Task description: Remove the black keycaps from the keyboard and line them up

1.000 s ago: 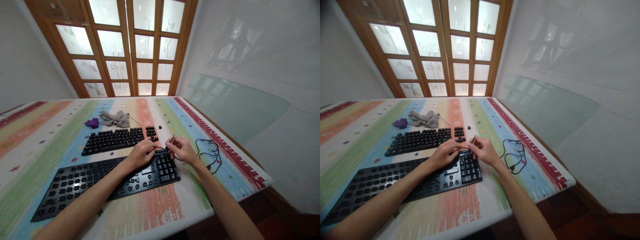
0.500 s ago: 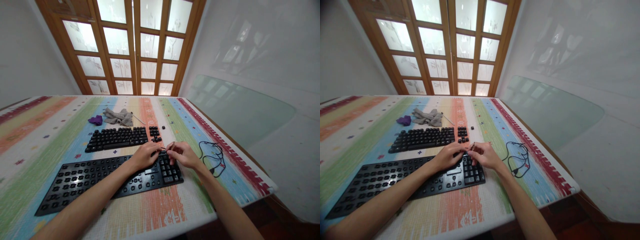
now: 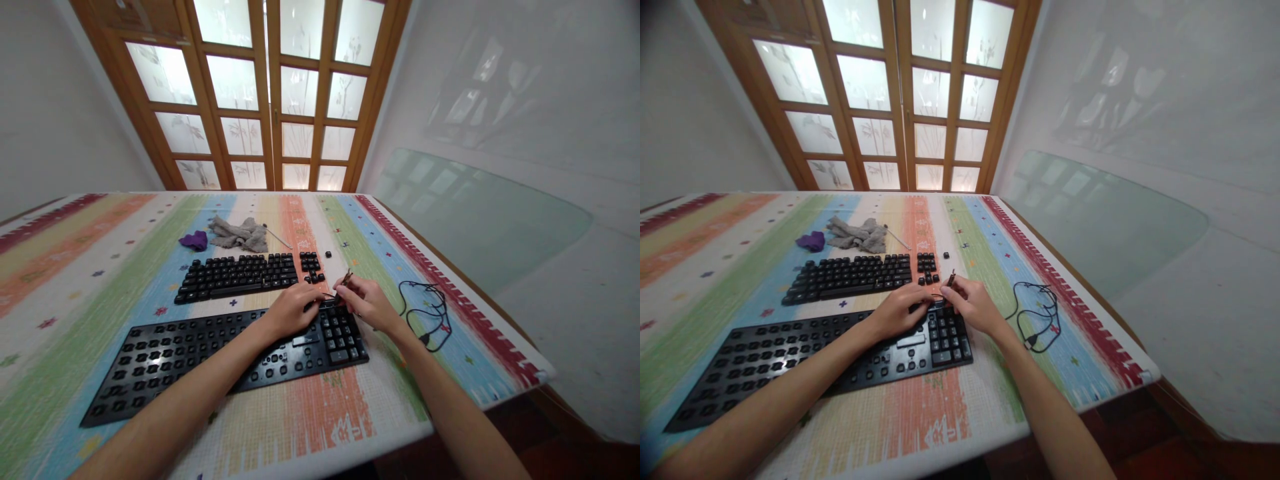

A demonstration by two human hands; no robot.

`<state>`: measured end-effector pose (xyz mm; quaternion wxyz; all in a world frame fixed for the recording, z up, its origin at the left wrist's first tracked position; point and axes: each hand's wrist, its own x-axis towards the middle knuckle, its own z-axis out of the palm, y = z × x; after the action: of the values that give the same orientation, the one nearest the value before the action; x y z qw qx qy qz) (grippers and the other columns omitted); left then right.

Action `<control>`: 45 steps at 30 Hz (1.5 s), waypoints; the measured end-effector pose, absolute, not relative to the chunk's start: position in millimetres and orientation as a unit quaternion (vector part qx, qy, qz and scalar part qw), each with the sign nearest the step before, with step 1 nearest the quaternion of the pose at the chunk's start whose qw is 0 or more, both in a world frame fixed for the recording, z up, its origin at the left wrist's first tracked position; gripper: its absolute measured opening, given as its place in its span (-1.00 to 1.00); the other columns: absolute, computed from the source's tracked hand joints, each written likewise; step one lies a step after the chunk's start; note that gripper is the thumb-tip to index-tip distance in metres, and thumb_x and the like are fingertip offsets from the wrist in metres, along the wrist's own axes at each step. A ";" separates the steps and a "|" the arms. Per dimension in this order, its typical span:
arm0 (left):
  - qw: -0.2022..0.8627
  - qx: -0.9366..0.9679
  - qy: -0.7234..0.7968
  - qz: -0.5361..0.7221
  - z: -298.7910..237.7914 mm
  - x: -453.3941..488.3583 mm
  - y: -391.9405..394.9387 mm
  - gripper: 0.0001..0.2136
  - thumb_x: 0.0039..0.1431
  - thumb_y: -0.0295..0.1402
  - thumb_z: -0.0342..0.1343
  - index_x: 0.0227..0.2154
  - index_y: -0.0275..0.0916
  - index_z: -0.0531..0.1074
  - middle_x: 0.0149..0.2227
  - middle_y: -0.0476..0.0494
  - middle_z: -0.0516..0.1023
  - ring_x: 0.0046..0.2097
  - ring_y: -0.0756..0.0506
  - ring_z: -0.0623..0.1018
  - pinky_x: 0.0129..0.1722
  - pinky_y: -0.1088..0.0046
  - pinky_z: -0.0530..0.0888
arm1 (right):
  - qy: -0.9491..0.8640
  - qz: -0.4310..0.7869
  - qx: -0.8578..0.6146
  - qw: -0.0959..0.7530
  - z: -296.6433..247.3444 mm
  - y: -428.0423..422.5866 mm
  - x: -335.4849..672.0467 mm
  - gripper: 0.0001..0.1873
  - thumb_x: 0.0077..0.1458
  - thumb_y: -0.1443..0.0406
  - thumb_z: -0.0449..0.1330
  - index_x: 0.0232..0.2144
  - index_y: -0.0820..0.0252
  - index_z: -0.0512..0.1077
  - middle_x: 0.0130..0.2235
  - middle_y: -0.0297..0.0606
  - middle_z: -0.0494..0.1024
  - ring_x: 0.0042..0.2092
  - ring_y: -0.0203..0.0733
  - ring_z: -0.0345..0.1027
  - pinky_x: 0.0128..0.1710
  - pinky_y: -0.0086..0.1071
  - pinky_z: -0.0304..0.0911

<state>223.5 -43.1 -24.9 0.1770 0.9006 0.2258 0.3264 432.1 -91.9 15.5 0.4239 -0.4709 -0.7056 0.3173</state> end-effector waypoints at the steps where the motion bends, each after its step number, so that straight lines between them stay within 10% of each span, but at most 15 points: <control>1: 0.174 0.902 0.226 0.325 -25.0 223.4 -42.9 -0.79 0.24 -0.50 0.00 -0.18 -0.22 0.51 -0.23 -0.16 0.58 -0.19 -0.10 0.53 -0.15 0.32 0.49 | -0.693 0.324 -0.477 0.434 14.4 -91.4 430.4 -0.66 0.22 0.05 0.14 -0.37 0.21 0.45 -0.57 -0.38 0.44 -0.59 -0.33 0.29 -0.56 -0.45 0.19; 11: 0.179 0.902 0.229 0.320 -23.2 223.5 -43.7 -0.77 0.22 -0.51 -0.01 -0.18 -0.21 0.51 -0.26 -0.15 0.58 -0.21 -0.10 0.51 -0.15 0.30 0.48 | -0.596 0.422 -0.487 0.479 9.1 -85.8 434.5 -0.51 0.04 -0.10 0.23 -0.39 0.25 0.43 -0.61 -0.35 0.45 -0.67 -0.36 0.23 -0.72 -0.51 0.08; 24: 0.185 0.901 0.223 0.321 -21.4 223.0 -44.7 -0.80 0.27 -0.49 0.00 -0.19 -0.20 0.52 -0.27 -0.14 0.57 -0.21 -0.09 0.52 -0.16 0.35 0.46 | -0.782 0.363 -0.390 0.323 24.4 -97.0 441.2 -0.67 0.12 0.09 0.25 -0.22 0.19 0.62 -0.43 -0.28 0.57 -0.48 -0.31 0.29 -0.50 -0.46 0.15; 45: 0.180 0.901 0.225 0.323 -22.3 223.0 -43.6 -0.78 0.24 -0.51 -0.01 -0.18 -0.24 0.52 -0.27 -0.16 0.55 -0.21 -0.10 0.51 -0.17 0.36 0.46 | -0.640 0.423 -0.475 0.431 6.8 -87.3 432.0 -0.48 0.14 -0.11 0.12 -0.24 0.26 0.41 -0.58 -0.44 0.33 -0.65 -0.40 0.20 -0.68 -0.51 0.02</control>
<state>223.0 -43.6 -22.3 0.1802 0.9014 0.2246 0.3234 432.0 -87.3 6.8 0.4310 -0.4747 -0.6401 0.4233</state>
